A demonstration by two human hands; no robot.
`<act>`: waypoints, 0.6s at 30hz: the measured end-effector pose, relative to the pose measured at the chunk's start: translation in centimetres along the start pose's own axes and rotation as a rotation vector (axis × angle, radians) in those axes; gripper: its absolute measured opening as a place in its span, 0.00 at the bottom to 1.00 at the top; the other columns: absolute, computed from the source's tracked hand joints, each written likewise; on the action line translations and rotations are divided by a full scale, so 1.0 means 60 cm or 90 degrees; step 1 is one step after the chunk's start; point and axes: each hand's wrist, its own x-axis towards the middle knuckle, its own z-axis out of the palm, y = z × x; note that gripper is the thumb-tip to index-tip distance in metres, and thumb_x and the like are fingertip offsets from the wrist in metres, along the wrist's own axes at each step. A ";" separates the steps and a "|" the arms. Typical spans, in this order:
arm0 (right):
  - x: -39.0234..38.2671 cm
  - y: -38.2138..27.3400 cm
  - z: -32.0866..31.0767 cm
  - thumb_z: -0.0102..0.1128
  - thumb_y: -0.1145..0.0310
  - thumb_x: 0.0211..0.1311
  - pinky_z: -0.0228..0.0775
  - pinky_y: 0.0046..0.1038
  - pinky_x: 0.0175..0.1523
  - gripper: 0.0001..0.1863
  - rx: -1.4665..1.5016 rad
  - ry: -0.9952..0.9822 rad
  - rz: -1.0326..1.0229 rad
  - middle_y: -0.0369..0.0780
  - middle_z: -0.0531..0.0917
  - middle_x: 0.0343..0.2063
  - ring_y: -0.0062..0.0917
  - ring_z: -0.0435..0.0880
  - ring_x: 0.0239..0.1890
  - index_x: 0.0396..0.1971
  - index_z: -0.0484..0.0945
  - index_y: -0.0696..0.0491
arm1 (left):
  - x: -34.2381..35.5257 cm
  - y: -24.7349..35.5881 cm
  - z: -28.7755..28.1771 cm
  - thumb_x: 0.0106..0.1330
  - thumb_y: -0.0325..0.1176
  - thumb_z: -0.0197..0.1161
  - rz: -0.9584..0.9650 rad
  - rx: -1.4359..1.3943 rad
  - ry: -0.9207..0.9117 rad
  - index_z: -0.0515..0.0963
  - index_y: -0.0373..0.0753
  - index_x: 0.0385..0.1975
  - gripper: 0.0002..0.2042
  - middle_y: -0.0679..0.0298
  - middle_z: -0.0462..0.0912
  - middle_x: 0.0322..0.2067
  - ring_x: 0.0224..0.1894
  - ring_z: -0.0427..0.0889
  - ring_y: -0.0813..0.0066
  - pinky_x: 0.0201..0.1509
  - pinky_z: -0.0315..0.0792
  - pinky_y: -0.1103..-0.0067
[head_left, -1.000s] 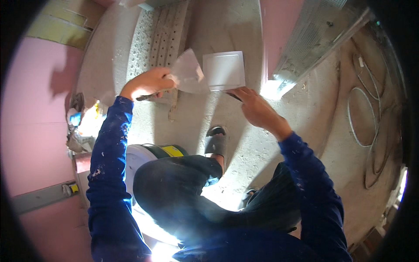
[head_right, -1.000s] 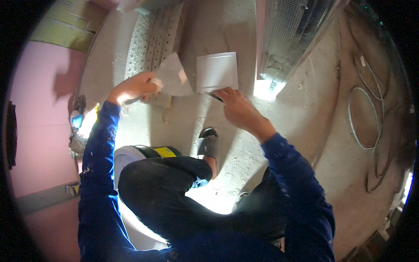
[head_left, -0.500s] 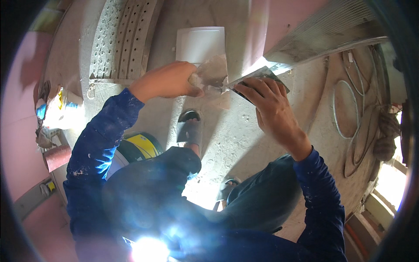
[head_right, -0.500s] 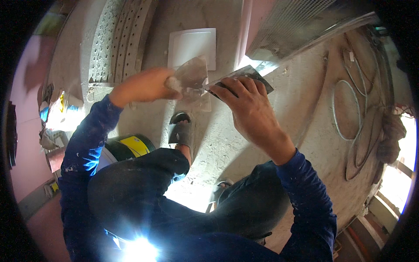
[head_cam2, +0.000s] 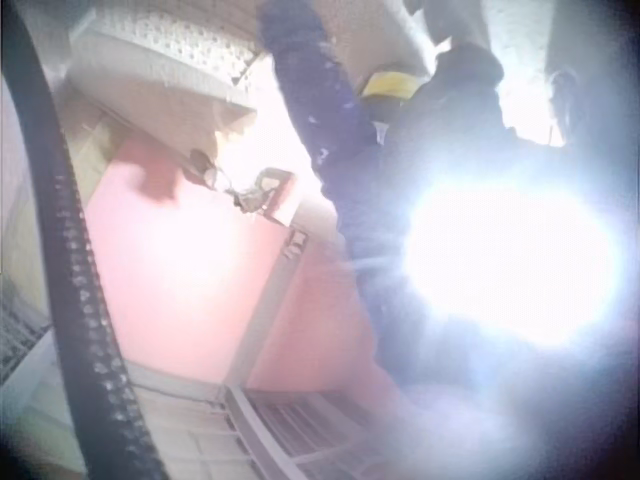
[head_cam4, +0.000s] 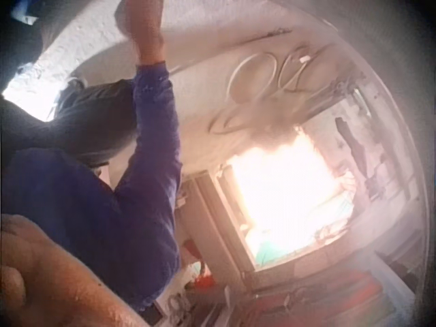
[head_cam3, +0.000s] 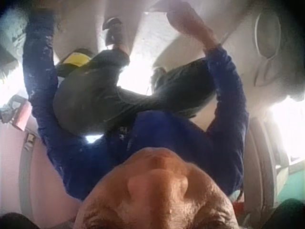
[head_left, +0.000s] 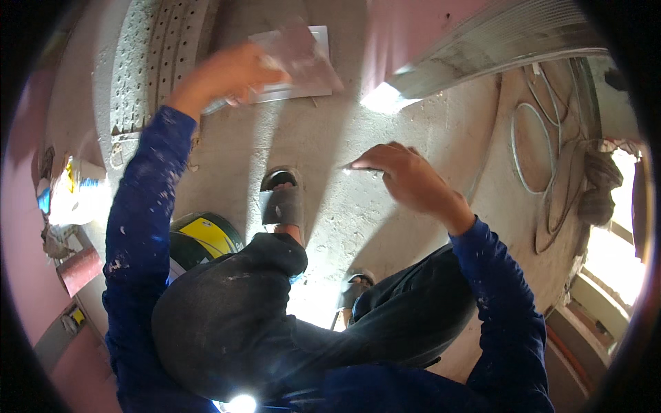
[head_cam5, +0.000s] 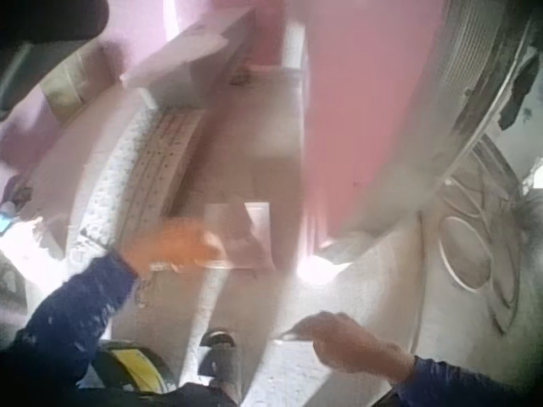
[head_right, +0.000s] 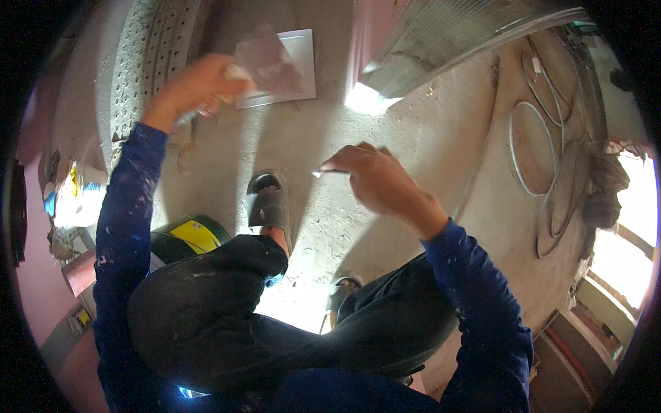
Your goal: The person applies plaster to a wall corner using a trowel and a hawk. They repeatedly scoop plaster from the hawk and smooth it onto the wall surface.
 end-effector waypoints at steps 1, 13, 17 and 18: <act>0.002 0.029 0.007 0.57 0.77 0.60 0.57 0.42 0.69 0.25 0.218 -0.041 0.139 0.38 0.80 0.53 0.27 0.74 0.58 0.58 0.78 0.45 | 0.012 -0.013 -0.016 0.59 0.56 0.69 0.024 -0.016 0.010 0.76 0.35 0.48 0.29 0.62 0.79 0.27 0.22 0.77 0.79 0.23 0.71 0.80; 0.084 0.304 0.194 0.63 0.72 0.54 0.72 0.27 0.31 0.07 1.386 0.319 0.458 0.42 0.81 0.30 0.25 0.75 0.26 0.32 0.77 0.56 | 0.053 -0.060 0.021 0.57 0.65 0.66 0.101 -0.116 0.086 0.82 0.39 0.36 0.29 0.63 0.79 0.25 0.20 0.76 0.80 0.21 0.70 0.80; 0.113 0.337 0.201 0.53 0.70 0.58 0.73 0.26 0.29 0.15 1.591 0.224 0.340 0.48 0.84 0.35 0.24 0.77 0.22 0.42 0.77 0.63 | 0.035 -0.031 0.012 0.64 0.51 0.63 0.011 -0.205 0.022 0.81 0.36 0.32 0.20 0.64 0.79 0.23 0.21 0.76 0.77 0.24 0.69 0.78; 0.116 0.344 0.202 0.53 0.69 0.58 0.73 0.26 0.29 0.17 1.619 0.211 0.314 0.49 0.84 0.37 0.24 0.78 0.23 0.44 0.77 0.64 | 0.032 -0.023 0.004 0.68 0.45 0.61 -0.031 -0.246 -0.019 0.81 0.34 0.31 0.17 0.64 0.79 0.22 0.22 0.76 0.75 0.25 0.68 0.76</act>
